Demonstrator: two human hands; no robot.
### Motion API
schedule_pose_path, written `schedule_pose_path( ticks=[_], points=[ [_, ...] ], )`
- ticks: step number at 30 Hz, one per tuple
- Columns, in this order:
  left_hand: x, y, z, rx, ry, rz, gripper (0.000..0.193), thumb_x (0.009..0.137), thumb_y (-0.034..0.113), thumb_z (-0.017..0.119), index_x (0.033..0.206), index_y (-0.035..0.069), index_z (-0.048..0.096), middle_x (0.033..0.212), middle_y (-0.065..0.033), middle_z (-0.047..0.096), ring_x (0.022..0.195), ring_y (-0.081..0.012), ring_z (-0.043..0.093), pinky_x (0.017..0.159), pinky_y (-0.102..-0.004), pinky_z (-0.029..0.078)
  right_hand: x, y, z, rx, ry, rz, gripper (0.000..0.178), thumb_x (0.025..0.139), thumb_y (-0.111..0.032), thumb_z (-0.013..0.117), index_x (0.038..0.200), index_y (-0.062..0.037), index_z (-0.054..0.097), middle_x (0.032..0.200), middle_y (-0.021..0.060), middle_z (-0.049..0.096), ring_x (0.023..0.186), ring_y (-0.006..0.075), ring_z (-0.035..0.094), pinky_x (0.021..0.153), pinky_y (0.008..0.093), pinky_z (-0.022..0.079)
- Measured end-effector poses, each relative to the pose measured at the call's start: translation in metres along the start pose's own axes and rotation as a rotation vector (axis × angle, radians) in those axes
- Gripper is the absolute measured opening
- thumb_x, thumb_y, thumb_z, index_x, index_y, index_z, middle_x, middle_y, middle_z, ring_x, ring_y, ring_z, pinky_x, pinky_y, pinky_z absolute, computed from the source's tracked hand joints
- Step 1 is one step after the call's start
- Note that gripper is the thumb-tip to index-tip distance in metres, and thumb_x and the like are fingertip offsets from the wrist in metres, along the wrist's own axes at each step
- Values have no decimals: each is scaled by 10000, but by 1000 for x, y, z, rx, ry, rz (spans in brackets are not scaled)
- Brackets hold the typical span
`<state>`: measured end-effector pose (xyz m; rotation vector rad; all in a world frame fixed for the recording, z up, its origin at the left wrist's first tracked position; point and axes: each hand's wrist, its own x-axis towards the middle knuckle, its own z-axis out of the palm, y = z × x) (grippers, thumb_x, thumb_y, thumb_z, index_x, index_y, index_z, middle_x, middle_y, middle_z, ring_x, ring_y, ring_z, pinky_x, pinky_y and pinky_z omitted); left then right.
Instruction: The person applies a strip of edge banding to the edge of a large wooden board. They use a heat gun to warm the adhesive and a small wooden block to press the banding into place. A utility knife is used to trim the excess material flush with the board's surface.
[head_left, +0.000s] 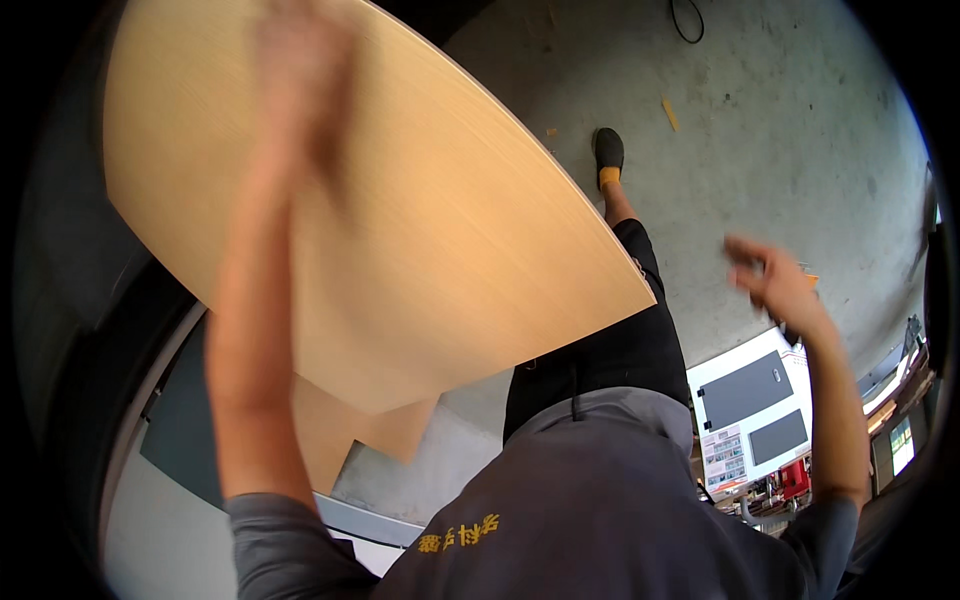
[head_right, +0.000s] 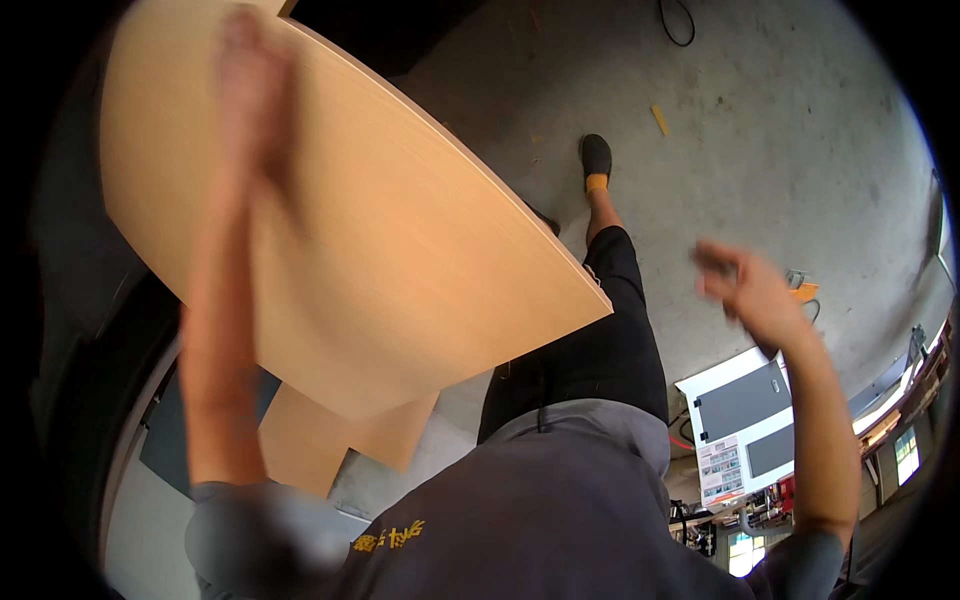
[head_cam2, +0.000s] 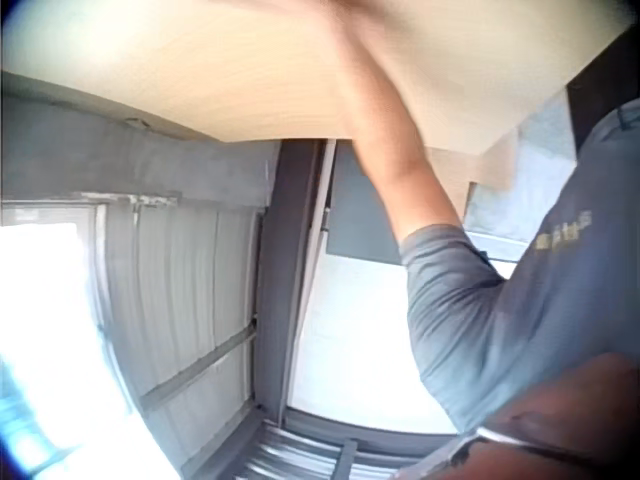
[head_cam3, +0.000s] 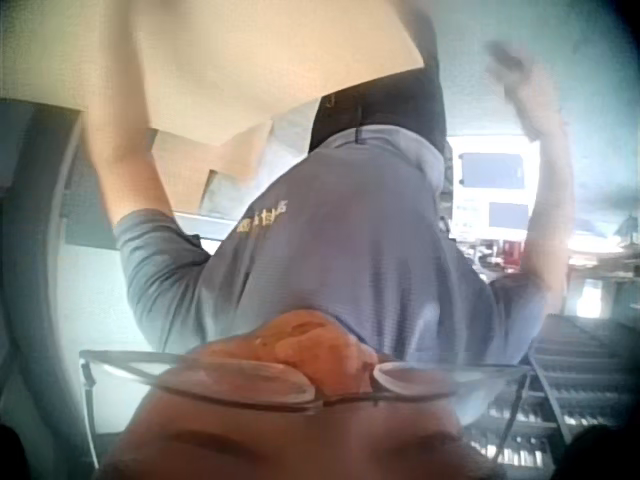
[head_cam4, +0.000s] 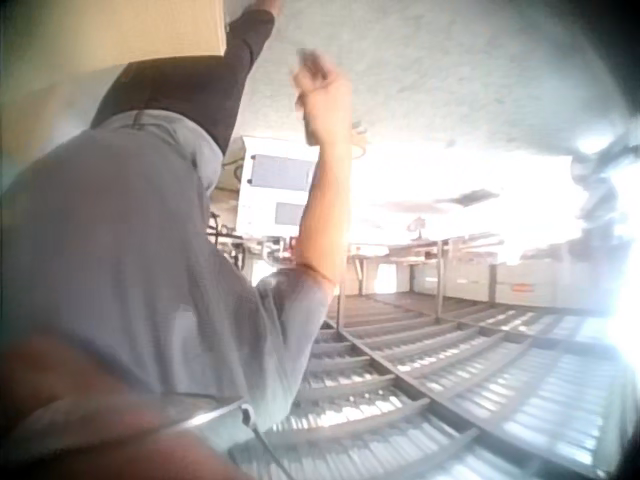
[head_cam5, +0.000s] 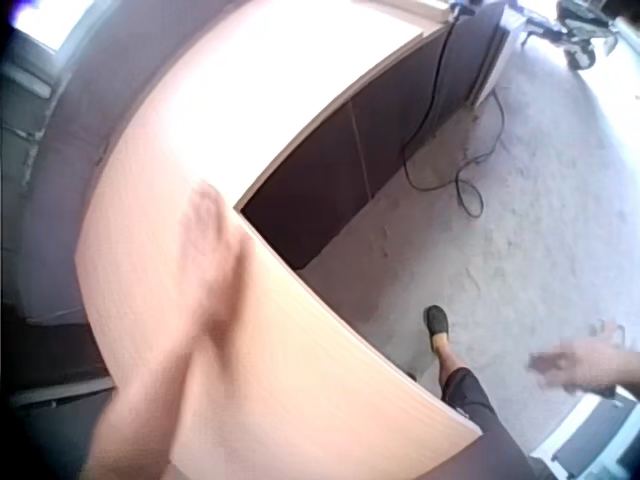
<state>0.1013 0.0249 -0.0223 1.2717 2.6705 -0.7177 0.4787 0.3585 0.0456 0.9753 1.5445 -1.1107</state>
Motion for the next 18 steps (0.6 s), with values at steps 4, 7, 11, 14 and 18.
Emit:
schedule_pose_path(
  ticks=[4,7,11,14,18],
  points=[
    [-181,176,-57,-815,48,573,731,883,366,671,1518,81,448,1613,-154,361,1506,-283,339,1226,-479,236,54,-135,-2,23,130,-530,694,809,-76,604,1490,-21,484,1082,97,650,695,112,526,640,269,464],
    [-182,164,-50,-960,14,545,780,822,329,732,1535,200,444,1603,-66,392,1519,-252,314,1220,-481,250,80,-221,15,15,94,-974,733,773,-61,567,1502,-88,498,933,37,624,640,75,483,576,240,414],
    [-100,44,-19,-644,153,186,781,876,324,690,1572,158,376,1658,-77,302,1537,-288,258,1251,-512,182,76,-301,25,15,-120,-961,767,737,-42,542,1498,-139,532,723,-10,567,536,56,422,486,229,376],
    [-51,-83,58,-481,364,-266,705,1031,427,444,1588,29,277,1671,-158,247,1561,-322,181,1266,-484,116,70,-332,39,-87,-77,-999,766,740,-36,523,1499,-139,532,712,6,571,529,68,424,484,240,384],
    [-37,-162,90,-524,405,-576,749,1038,558,356,1581,44,307,1665,-165,259,1547,-336,211,1249,-508,144,67,-357,48,-289,-17,-988,646,777,-24,509,1408,-105,619,795,74,640,614,120,549,540,288,457]
  ],
)
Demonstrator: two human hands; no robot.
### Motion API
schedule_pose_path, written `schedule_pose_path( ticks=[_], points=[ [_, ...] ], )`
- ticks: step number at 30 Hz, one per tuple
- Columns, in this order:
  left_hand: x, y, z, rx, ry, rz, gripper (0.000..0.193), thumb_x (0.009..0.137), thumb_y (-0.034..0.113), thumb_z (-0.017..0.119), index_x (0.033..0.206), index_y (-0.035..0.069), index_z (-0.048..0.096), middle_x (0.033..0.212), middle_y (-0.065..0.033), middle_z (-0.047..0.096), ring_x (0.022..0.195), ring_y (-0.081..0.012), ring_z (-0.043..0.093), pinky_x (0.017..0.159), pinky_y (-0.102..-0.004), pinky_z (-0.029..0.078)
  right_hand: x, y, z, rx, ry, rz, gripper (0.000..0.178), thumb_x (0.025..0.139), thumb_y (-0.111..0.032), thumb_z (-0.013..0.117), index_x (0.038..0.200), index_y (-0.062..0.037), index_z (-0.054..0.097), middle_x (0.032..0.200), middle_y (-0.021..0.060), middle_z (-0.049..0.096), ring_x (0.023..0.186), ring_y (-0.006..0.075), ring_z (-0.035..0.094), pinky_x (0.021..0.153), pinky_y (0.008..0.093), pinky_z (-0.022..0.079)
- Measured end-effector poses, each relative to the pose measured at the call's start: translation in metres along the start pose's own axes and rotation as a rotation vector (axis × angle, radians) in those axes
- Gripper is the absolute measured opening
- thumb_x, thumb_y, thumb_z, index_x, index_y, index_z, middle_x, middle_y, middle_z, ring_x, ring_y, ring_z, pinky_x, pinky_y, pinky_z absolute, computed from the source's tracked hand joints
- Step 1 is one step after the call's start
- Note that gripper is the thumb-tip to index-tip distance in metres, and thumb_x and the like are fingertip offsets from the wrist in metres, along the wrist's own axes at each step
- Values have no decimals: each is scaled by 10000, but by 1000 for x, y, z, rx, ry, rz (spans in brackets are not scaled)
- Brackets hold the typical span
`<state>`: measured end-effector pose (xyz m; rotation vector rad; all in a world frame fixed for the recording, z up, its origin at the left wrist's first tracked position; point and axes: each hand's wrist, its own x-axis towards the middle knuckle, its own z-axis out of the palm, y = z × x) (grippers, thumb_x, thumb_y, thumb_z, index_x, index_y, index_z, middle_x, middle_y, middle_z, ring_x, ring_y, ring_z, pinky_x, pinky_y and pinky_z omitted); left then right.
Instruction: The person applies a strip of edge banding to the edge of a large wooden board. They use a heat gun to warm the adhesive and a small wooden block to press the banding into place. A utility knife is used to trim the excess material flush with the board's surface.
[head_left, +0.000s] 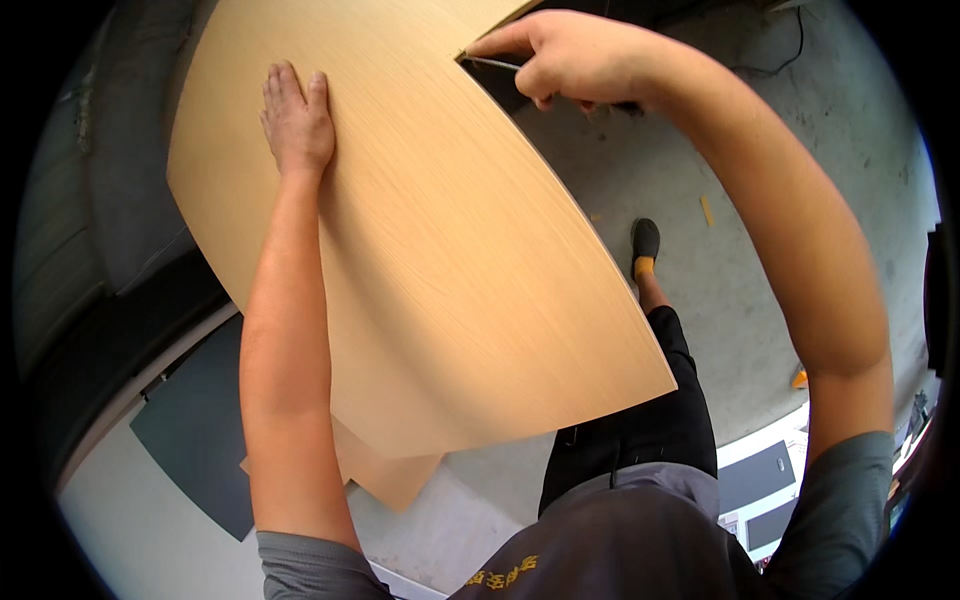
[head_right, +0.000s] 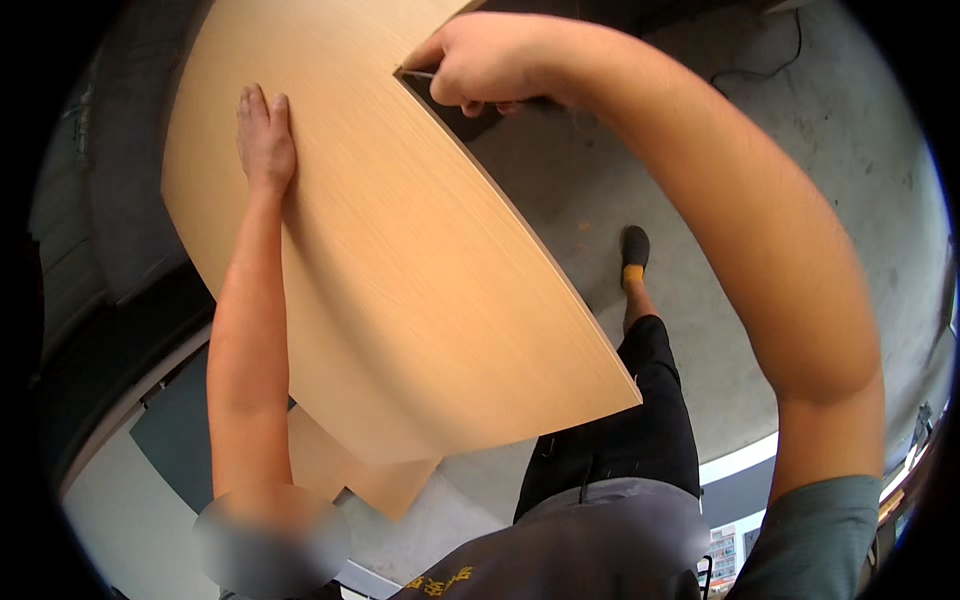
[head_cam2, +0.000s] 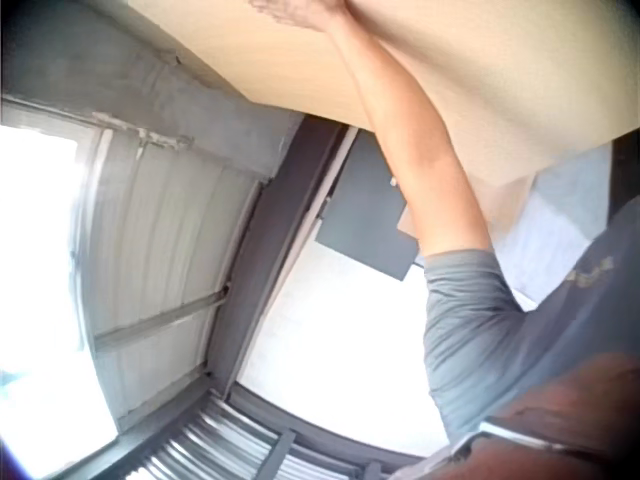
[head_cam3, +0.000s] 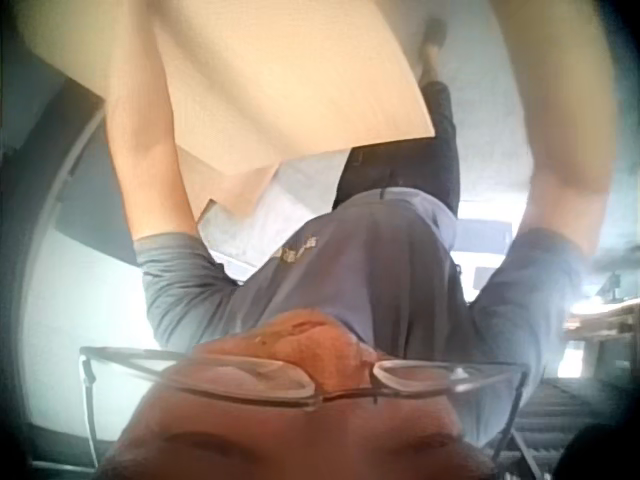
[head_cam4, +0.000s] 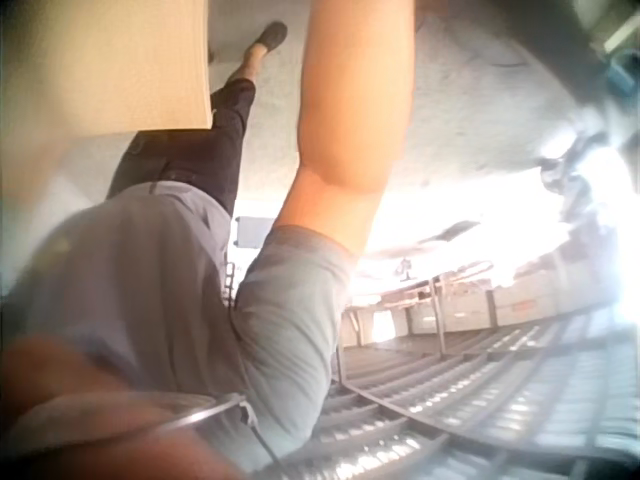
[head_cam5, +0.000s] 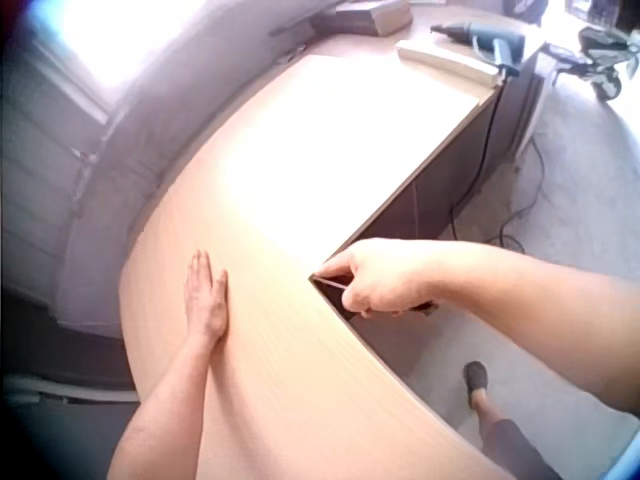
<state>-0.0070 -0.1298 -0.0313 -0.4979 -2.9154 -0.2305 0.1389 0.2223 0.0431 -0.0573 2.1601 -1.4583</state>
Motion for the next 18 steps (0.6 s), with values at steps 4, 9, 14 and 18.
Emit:
schedule_pose_path(
  ticks=[4,9,14,18],
  points=[
    [9,3,11,-33,34,41,772,1023,597,368,1566,49,351,1648,-169,303,1533,-349,246,1234,-531,174,-8,-20,-34,14,-294,38,591,810,16,497,1373,-93,641,751,28,613,582,122,500,511,314,419],
    [10,-5,12,-5,32,47,746,1032,577,356,1546,38,380,1626,-183,340,1518,-345,282,1224,-534,199,-43,39,8,-376,-480,116,686,724,56,498,1388,-63,619,919,130,721,671,155,637,601,328,538],
    [10,-13,8,35,52,63,750,1034,565,371,1551,21,364,1627,-185,338,1524,-332,273,1234,-506,193,-139,99,22,-71,87,-266,784,701,73,468,1464,-84,548,869,68,725,555,127,558,523,269,479],
    [3,-1,-4,42,54,3,742,1035,546,383,1569,32,335,1648,-166,302,1542,-316,238,1244,-502,177,-95,17,-16,194,-26,68,728,734,-10,506,1459,-61,547,663,13,581,523,78,519,494,254,440]
  ],
)
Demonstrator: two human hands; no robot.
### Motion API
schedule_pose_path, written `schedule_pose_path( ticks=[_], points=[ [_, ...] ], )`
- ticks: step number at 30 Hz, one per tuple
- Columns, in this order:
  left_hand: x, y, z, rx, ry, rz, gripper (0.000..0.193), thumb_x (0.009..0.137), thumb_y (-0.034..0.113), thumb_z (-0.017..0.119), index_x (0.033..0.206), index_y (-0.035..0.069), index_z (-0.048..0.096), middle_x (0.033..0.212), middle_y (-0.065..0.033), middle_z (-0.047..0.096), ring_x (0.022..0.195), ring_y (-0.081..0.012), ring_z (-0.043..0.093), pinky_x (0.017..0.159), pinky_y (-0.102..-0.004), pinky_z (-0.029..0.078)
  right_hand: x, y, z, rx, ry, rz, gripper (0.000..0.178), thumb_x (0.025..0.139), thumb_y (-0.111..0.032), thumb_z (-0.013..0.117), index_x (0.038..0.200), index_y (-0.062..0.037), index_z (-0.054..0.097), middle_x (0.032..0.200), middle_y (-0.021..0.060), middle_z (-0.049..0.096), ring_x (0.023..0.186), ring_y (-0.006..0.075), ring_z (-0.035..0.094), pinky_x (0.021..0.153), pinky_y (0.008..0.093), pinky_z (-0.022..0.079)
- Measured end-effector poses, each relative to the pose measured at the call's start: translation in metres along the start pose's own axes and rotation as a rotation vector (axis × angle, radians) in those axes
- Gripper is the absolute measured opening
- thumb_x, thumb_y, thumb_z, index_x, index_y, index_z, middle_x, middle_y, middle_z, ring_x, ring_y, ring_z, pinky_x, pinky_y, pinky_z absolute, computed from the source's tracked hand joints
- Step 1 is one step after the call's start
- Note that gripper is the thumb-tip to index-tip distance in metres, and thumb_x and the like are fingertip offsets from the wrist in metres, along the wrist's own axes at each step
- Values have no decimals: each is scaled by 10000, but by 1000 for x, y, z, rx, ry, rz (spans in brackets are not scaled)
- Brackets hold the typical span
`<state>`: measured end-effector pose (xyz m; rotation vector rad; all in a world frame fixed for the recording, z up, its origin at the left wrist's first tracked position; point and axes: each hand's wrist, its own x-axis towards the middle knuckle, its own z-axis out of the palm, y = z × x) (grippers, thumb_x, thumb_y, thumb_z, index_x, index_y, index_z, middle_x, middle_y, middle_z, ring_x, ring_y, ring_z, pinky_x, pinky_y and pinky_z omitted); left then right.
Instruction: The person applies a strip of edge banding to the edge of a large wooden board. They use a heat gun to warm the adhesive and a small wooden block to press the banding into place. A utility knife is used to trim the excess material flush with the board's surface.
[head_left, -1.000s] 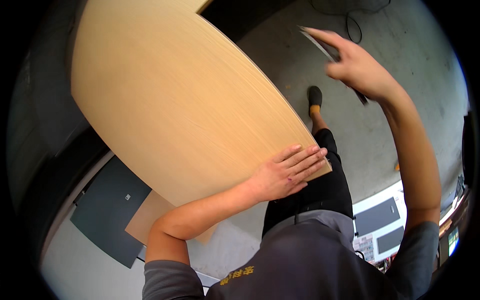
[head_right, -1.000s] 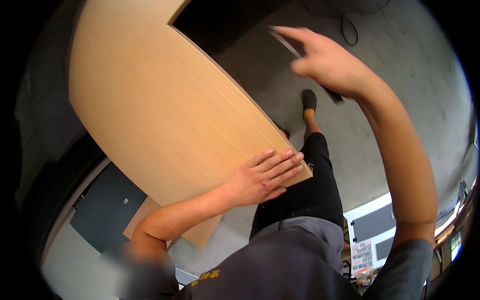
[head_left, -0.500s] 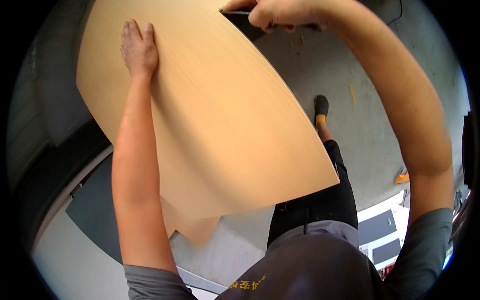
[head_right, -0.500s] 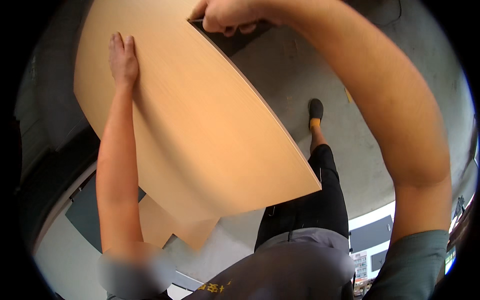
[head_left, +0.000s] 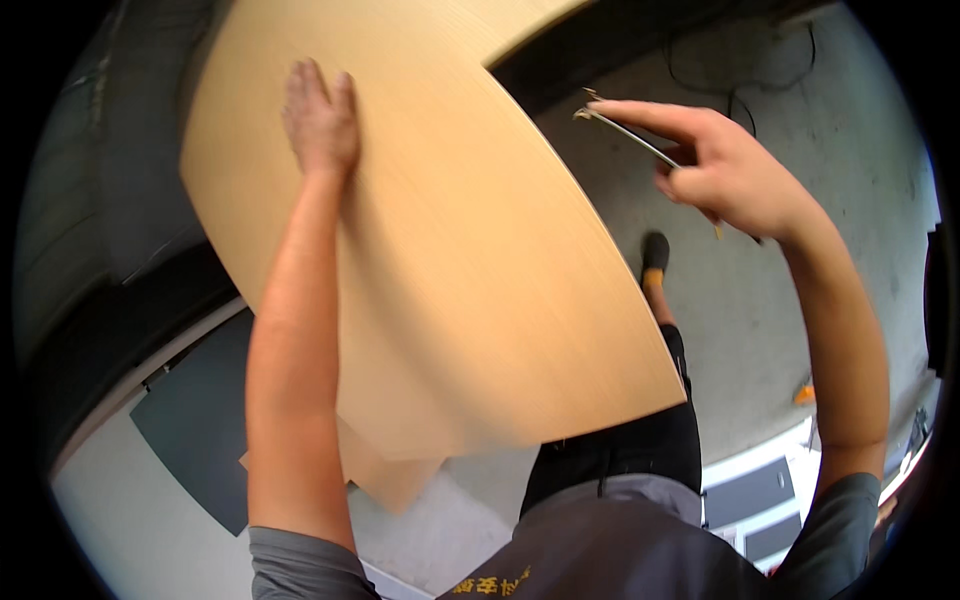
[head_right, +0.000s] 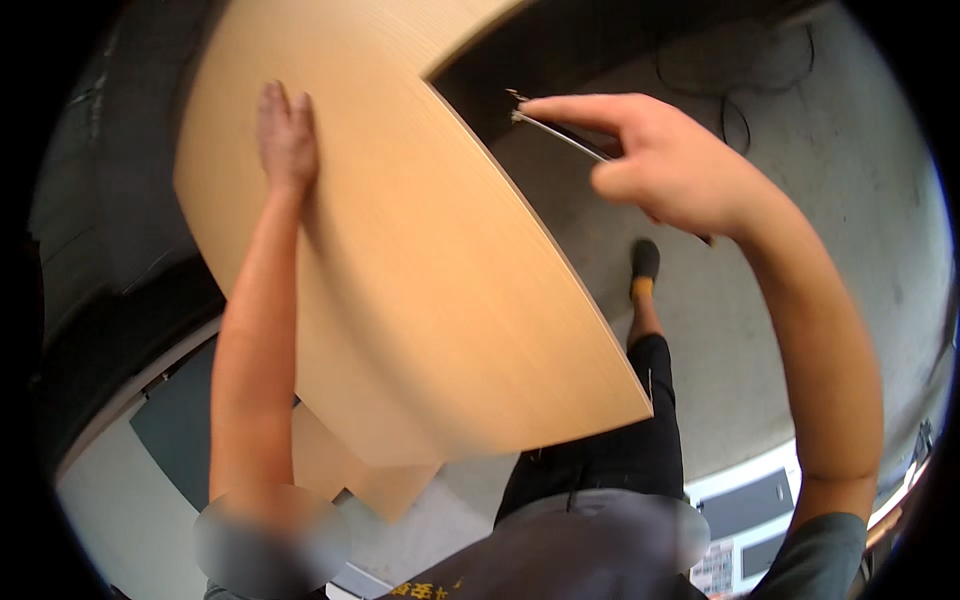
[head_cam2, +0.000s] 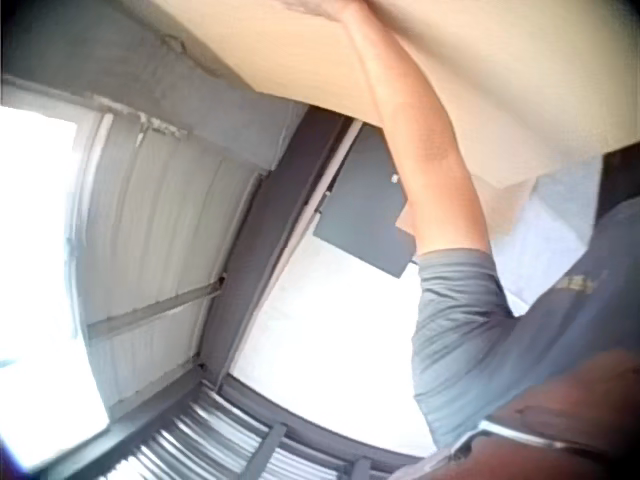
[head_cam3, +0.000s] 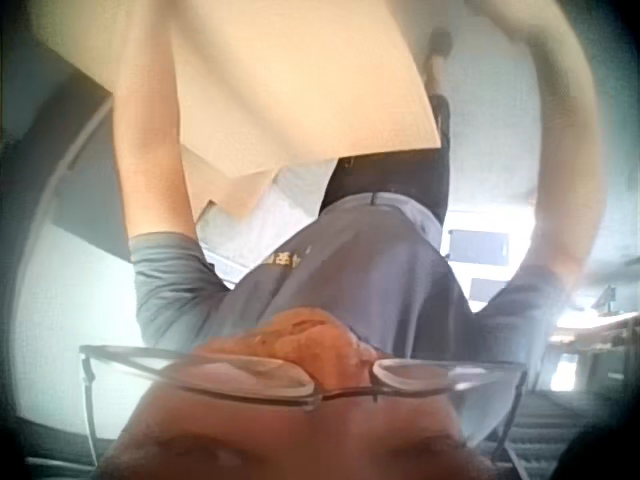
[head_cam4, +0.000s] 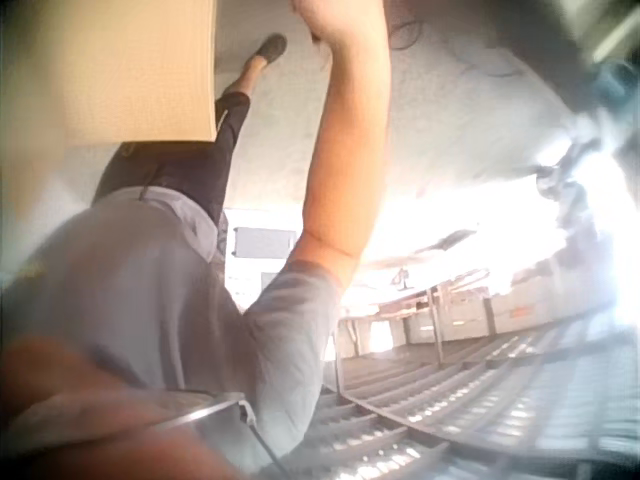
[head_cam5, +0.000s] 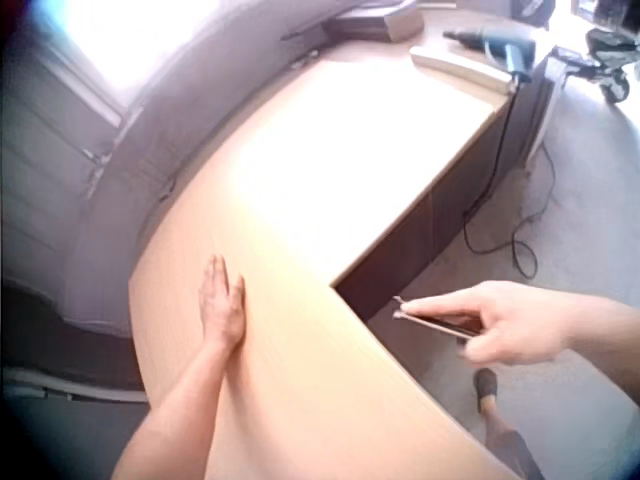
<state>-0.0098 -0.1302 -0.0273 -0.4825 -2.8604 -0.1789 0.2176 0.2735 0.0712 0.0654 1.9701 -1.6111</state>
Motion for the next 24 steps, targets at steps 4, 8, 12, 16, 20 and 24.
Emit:
schedule_pose_path(
  ticks=[4,8,12,16,20,24],
  points=[
    [-3,28,1,-24,-60,-67,723,1032,513,411,1576,44,325,1659,-149,282,1546,-306,227,1256,-494,151,71,-7,3,109,59,-86,775,727,-27,533,1500,-70,504,689,-6,577,499,48,460,460,216,397],
    [-13,38,-6,-34,-86,-122,708,1026,487,436,1576,55,331,1661,-139,282,1550,-291,219,1260,-491,138,87,-18,12,187,-21,-42,796,687,-7,531,1482,-40,520,677,6,580,484,61,462,466,230,405],
    [-15,38,-11,-54,-81,-114,706,1022,487,440,1574,59,339,1664,-131,278,1551,-285,215,1261,-485,139,89,-34,20,110,-14,18,783,670,-16,537,1453,-28,553,658,20,572,481,93,466,471,256,413],
    [-15,38,-10,-53,-82,-123,710,1021,494,435,1574,60,340,1665,-127,278,1551,-285,215,1261,-481,139,99,-54,17,-107,-31,71,730,682,9,530,1409,-10,592,673,55,583,500,115,487,484,271,425],
    [-15,43,-7,-62,-77,-122,711,1019,494,435,1576,62,338,1665,-125,280,1551,-282,216,1262,-478,137,103,-35,8,-458,-161,-37,699,680,54,530,1372,3,620,1091,195,728,953,229,686,865,325,528],
    [-21,38,-14,-27,-80,-147,714,1012,490,440,1575,63,342,1664,-125,282,1550,-280,219,1264,-478,132,62,-70,4,-652,-501,300,715,660,84,525,1363,0,627,1320,203,667,1196,294,650,1106,359,449]
  ],
)
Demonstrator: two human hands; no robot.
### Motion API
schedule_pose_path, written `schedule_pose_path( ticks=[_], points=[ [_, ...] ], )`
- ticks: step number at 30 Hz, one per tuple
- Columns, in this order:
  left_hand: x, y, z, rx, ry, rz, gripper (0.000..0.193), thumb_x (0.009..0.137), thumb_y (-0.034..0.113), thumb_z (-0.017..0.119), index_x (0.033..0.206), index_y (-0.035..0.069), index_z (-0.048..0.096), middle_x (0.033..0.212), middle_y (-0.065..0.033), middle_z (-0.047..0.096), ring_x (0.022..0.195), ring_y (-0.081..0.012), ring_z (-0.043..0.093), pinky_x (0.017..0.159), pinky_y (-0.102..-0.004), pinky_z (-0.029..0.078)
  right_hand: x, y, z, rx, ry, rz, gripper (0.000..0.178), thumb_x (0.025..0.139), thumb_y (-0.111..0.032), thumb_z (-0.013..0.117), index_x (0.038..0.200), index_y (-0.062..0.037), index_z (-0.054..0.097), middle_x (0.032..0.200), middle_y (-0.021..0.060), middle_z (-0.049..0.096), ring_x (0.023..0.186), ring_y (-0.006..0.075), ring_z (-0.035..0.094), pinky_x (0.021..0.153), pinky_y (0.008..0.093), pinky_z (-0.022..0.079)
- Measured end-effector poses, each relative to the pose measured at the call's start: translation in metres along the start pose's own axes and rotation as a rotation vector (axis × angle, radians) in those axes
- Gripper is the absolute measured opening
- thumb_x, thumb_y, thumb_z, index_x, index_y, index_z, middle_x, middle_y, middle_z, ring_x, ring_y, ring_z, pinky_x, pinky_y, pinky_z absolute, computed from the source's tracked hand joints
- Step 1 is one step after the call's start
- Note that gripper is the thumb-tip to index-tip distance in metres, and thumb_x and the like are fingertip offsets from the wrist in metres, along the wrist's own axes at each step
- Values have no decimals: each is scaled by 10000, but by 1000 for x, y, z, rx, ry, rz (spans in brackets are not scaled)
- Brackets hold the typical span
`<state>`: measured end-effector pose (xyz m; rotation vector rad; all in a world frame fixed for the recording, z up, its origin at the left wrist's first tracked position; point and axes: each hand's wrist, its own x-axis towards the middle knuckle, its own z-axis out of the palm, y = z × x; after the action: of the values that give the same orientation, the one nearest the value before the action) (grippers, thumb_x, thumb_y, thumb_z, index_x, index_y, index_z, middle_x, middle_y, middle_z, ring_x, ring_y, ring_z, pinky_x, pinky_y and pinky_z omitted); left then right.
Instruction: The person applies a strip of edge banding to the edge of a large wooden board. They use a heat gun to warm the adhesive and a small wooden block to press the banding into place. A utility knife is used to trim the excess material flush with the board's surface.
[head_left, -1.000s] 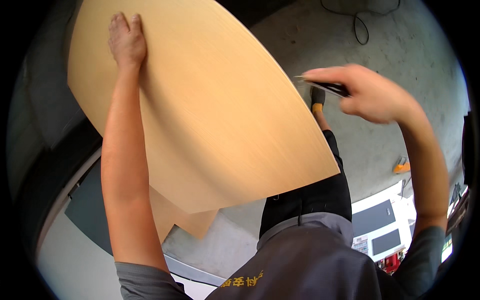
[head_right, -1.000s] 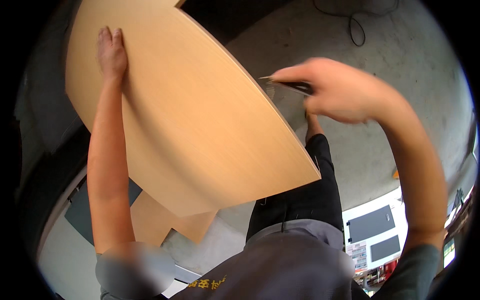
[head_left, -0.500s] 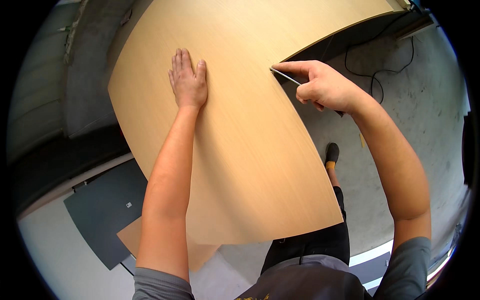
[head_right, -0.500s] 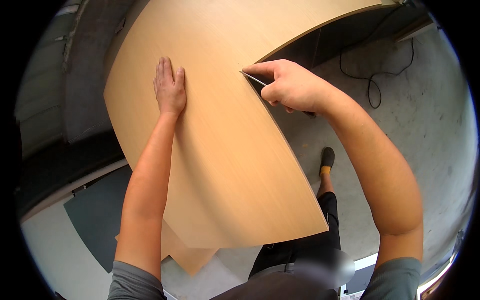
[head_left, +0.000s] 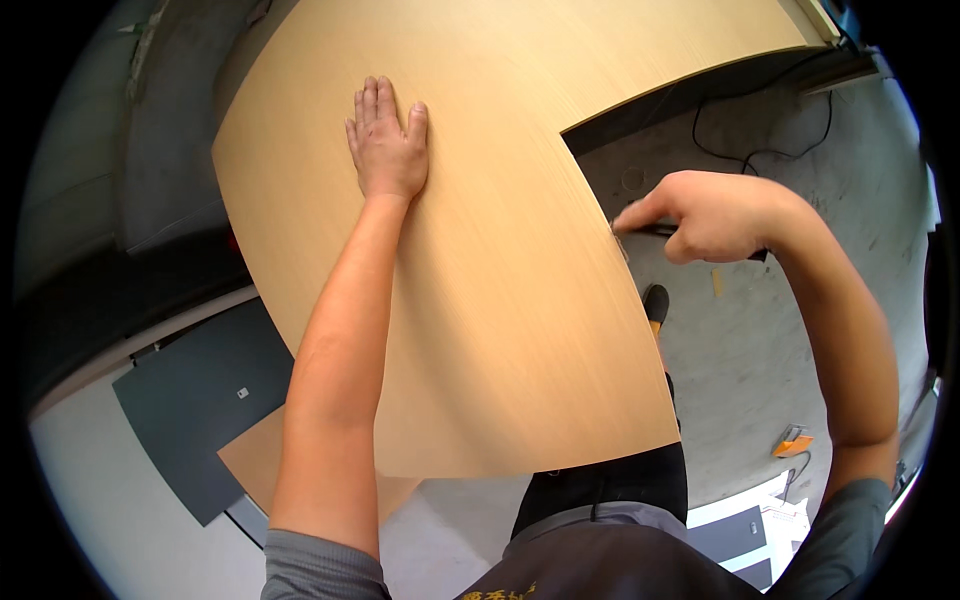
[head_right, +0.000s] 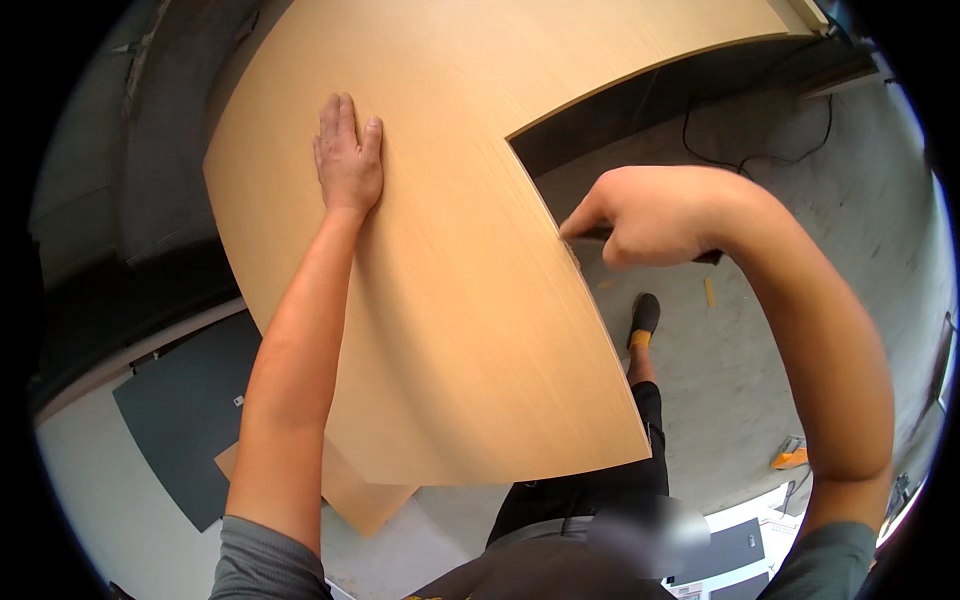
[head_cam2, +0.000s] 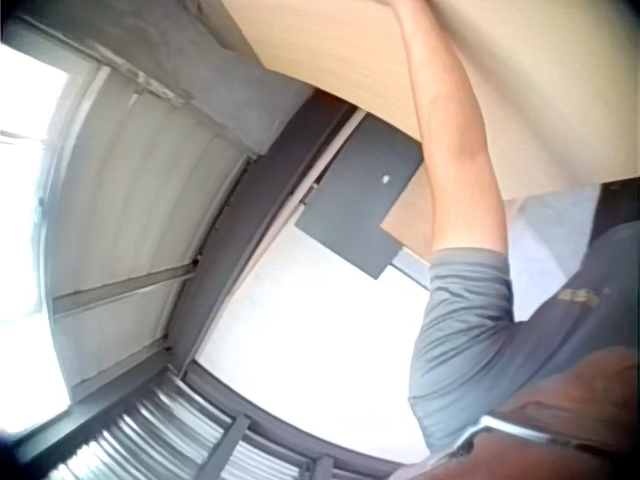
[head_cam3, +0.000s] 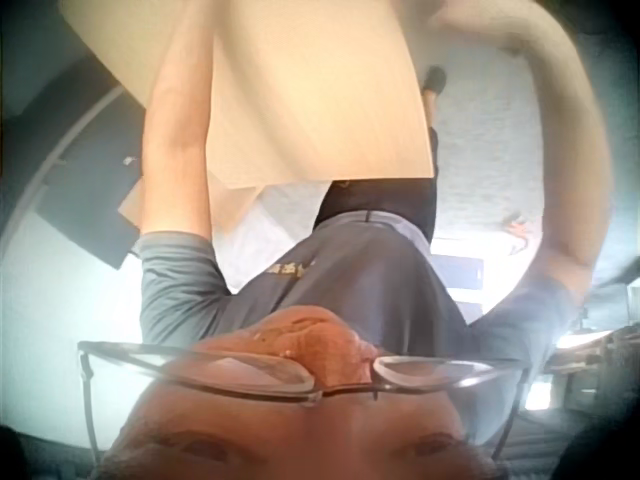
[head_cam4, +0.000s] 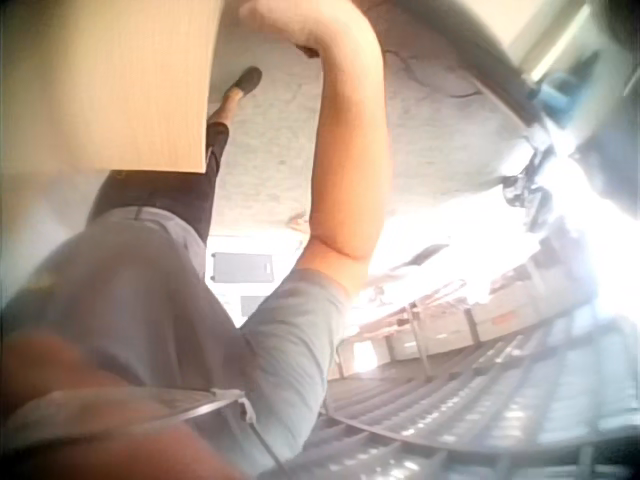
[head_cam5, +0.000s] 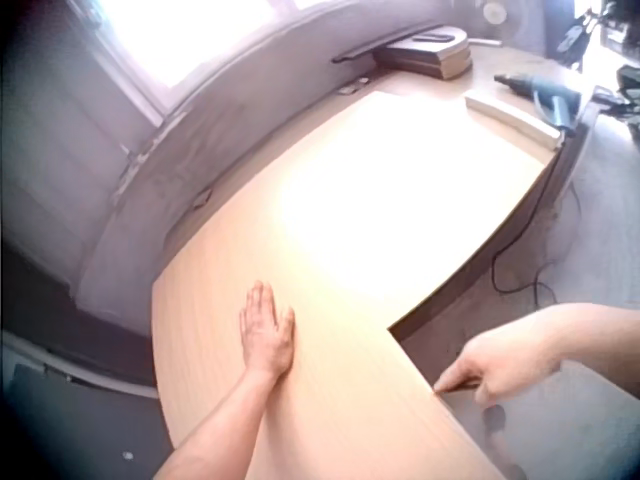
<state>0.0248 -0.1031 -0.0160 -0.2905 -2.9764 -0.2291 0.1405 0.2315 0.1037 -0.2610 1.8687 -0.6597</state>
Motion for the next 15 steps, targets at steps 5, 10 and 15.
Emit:
schedule_pose_path(
  ticks=[5,10,15],
  points=[
    [0,1,7,-12,15,18,714,1005,489,441,1571,63,351,1661,-128,288,1548,-285,224,1264,-483,131,31,10,5,403,479,-253,722,728,50,491,1442,-22,567,720,21,574,541,74,398,496,249,366],
    [8,-7,20,-9,50,60,708,1011,503,426,1561,61,364,1650,-137,308,1543,-285,239,1259,-497,151,62,4,8,359,589,-304,666,717,46,500,1374,20,603,853,104,692,646,138,572,612,286,495],
    [23,-15,26,19,113,131,700,1017,526,419,1526,46,421,1612,-155,373,1511,-307,305,1234,-480,219,13,-8,10,27,240,-6,647,740,116,498,1368,-6,595,1004,193,721,740,250,678,731,357,579]
  ],
)
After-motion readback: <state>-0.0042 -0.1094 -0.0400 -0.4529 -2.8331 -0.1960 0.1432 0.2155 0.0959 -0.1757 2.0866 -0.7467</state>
